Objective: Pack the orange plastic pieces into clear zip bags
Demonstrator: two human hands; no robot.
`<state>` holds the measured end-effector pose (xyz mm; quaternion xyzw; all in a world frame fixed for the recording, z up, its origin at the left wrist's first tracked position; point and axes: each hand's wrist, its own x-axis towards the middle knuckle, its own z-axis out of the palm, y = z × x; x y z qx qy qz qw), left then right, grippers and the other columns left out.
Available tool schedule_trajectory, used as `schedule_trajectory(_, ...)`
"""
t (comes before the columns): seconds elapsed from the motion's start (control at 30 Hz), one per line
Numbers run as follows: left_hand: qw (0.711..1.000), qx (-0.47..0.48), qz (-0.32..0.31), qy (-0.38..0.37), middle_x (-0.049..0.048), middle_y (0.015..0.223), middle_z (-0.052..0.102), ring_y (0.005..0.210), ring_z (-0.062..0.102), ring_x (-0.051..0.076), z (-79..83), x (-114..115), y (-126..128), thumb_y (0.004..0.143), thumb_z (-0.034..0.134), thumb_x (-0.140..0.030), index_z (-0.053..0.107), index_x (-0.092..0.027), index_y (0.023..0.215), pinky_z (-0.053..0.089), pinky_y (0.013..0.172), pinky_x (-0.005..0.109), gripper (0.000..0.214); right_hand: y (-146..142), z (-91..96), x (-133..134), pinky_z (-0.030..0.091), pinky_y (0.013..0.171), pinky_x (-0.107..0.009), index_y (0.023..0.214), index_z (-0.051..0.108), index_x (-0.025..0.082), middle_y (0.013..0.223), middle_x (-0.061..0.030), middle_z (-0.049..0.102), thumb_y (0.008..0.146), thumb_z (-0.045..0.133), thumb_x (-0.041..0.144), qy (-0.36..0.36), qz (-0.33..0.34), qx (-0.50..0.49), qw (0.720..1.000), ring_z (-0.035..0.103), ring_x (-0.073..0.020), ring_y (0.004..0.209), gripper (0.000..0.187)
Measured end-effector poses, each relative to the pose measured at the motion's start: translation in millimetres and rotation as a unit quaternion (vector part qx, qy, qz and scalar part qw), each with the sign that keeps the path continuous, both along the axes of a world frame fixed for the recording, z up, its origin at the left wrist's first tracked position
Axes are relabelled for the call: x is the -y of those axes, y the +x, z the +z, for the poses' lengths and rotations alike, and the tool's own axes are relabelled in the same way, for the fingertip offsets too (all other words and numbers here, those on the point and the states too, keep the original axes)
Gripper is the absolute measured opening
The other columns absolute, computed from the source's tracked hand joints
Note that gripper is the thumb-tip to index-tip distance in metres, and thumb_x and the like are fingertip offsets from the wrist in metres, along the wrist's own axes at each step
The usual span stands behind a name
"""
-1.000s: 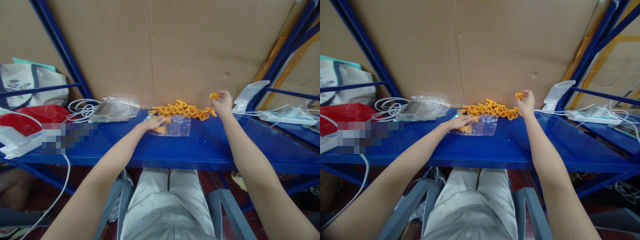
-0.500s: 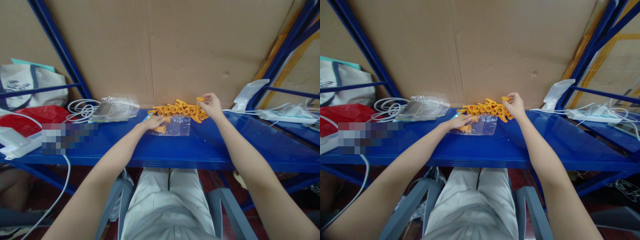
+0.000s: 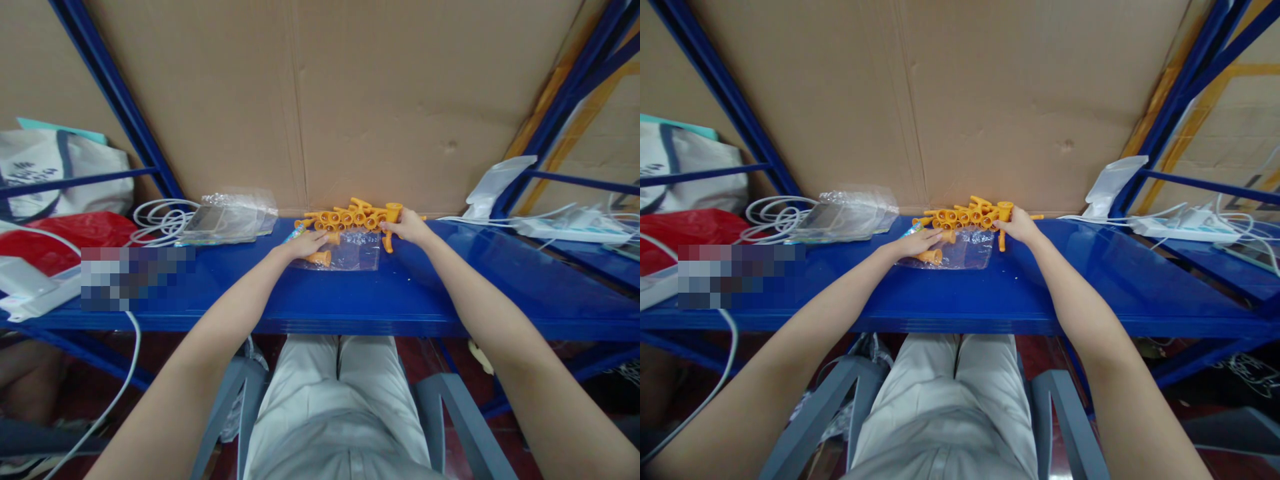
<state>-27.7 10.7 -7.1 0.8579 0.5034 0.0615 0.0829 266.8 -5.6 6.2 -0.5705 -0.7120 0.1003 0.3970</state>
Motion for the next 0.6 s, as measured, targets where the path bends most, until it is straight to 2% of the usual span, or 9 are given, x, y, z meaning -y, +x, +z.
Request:
schedule_trajectory(0.13,1.0,0.003,0.007,-0.001,0.0047,0.159,0.032,0.148,0.028,0.019,0.8,1.9,1.4,0.098,0.021,-0.042,0.037,-0.014,0.152,0.016,0.121,0.03,0.063,-3.6,-4.1,2.5,0.055,0.077,-0.03,0.076,0.062,0.016,0.077,-0.0028,0.07,0.076,0.065,0.015,-0.094,0.03,0.074,0.992,0.067,-0.0173,0.076,0.003)
schedule_trajectory(0.23,1.0,0.002,0.012,-0.006,0.006,0.159,0.03,0.148,0.026,0.019,1.9,3.6,2.2,0.098,0.021,-0.042,0.036,-0.011,0.152,0.015,0.121,0.029,0.064,-4.0,-6.7,3.6,0.055,0.078,-0.03,0.077,0.064,0.015,0.076,-0.0024,0.069,0.076,0.064,0.016,-0.1,0.037,0.091,0.99,0.066,-0.0166,0.075,0.002)
schedule_trajectory(0.4,1.0,-0.001,0.006,-0.006,0.0045,0.159,0.03,0.148,0.027,0.018,1.8,3.0,1.7,0.098,0.02,-0.042,0.035,-0.014,0.153,0.015,0.121,0.03,0.063,0.1,-3.7,6.2,0.053,0.074,-0.027,0.081,0.068,0.015,0.078,-0.0028,0.071,0.077,0.063,0.018,-0.127,0.07,0.118,0.982,0.066,-0.0158,0.076,0.007)
schedule_trajectory(0.47,1.0,-0.001,0.007,-0.005,0.0054,0.159,0.03,0.148,0.027,0.018,1.5,2.8,1.7,0.097,0.02,-0.042,0.035,-0.013,0.152,0.015,0.121,0.03,0.064,2.7,0.8,8.2,0.052,0.07,-0.025,0.077,0.068,0.016,0.075,-0.0029,0.07,0.078,0.064,0.019,-0.126,0.06,0.172,0.975,0.065,-0.0159,0.073,0.006)
schedule_trajectory(0.6,1.0,0.003,0.007,-0.002,0.0056,0.159,0.03,0.148,0.028,0.018,2.1,4.4,2.1,0.097,0.02,-0.041,0.035,-0.012,0.152,0.016,0.12,0.03,0.064,9.4,13.6,13.7,0.048,0.063,-0.025,0.066,0.066,0.017,0.069,-0.0039,0.068,0.074,0.067,0.016,-0.114,-0.001,0.296,0.948,0.064,-0.017,0.066,0.009)
